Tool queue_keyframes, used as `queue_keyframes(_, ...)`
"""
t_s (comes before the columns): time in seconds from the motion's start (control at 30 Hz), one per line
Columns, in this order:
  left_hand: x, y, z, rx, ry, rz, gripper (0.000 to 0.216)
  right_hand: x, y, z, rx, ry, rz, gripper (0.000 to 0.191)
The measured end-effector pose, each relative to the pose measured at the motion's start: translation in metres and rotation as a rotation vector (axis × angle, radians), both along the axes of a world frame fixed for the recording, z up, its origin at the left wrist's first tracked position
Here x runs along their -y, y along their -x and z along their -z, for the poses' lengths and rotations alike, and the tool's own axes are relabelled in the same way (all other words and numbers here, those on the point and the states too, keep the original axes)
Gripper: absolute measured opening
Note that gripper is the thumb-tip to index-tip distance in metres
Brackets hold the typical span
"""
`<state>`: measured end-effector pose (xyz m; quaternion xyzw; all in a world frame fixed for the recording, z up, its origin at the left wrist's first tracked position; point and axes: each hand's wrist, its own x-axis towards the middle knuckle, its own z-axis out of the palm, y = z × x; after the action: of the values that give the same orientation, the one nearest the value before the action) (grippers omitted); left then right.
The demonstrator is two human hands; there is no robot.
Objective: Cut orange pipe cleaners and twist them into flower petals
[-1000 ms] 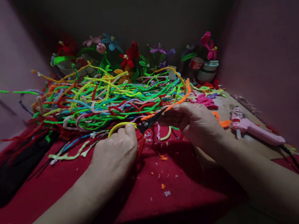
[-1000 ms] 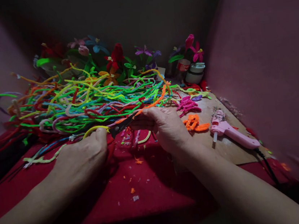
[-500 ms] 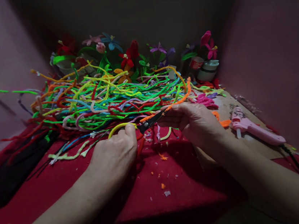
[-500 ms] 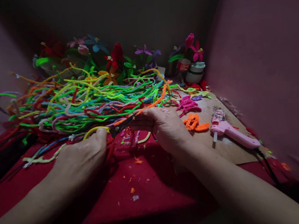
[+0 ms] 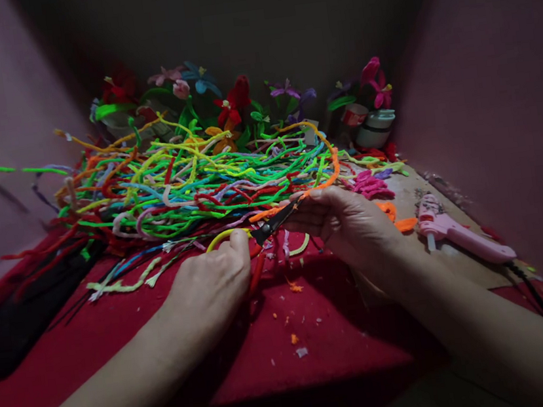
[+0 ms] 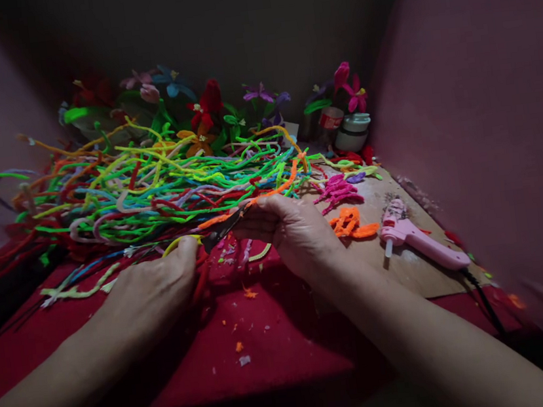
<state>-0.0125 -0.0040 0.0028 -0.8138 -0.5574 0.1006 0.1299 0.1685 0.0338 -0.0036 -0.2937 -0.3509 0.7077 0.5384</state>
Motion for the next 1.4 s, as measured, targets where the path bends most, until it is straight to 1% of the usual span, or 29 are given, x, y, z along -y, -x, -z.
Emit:
queue_keyframes(0.1, -0.0005, -0.0008, 0.0000, 0.016, 0.012, -0.011, 0.029, 0.0008, 0.0009, 0.0003, -0.001, -0.014, 0.017, 0.015)
queue_keyframes(0.27, -0.0009, -0.0001, 0.0007, 0.046, 0.054, -0.042, 0.029, 0.0003, 0.0012, 0.0006, 0.005, 0.022, 0.012, 0.016)
queue_keyframes(0.4, -0.0011, -0.0012, -0.0007, 0.065, 0.069, -0.051, 0.030, 0.0000, 0.0032, 0.0027, -0.013, -0.038, 0.005, 0.016)
queue_keyframes(0.57, -0.0025, -0.0041, 0.0005, 0.110, 0.091, -0.100, 0.033, 0.0036, 0.0080, 0.0045, 0.001, -0.100, 0.018, 0.015)
queue_keyframes(0.83, -0.0017, 0.0010, 0.0051, 0.112, 0.021, -0.053, 0.034, 0.0076, 0.0078, 0.0007, 0.026, -0.089, 0.051, 0.011)
queue_keyframes(1.0, -0.0007, 0.0028, 0.0062, 0.116, 0.051, -0.003, 0.033, 0.0061, 0.0081, 0.0028, 0.031, -0.096, 0.062, 0.011)
queue_keyframes(1.17, -0.0025, -0.0022, 0.0029, 0.125, 0.071, -0.028, 0.034, 0.0066, 0.0088, 0.0022, 0.054, -0.073, 0.086, 0.008)
queue_keyframes(1.27, -0.0031, -0.0032, 0.0018, 0.106, 0.058, -0.031, 0.034, 0.0069, 0.0083, 0.0022, 0.055, -0.045, 0.111, 0.006)
queue_keyframes(1.4, -0.0022, -0.0025, 0.0039, 0.054, 0.021, -0.017, 0.035, 0.0063, 0.0094, 0.0057, 0.036, -0.023, 0.103, 0.006)
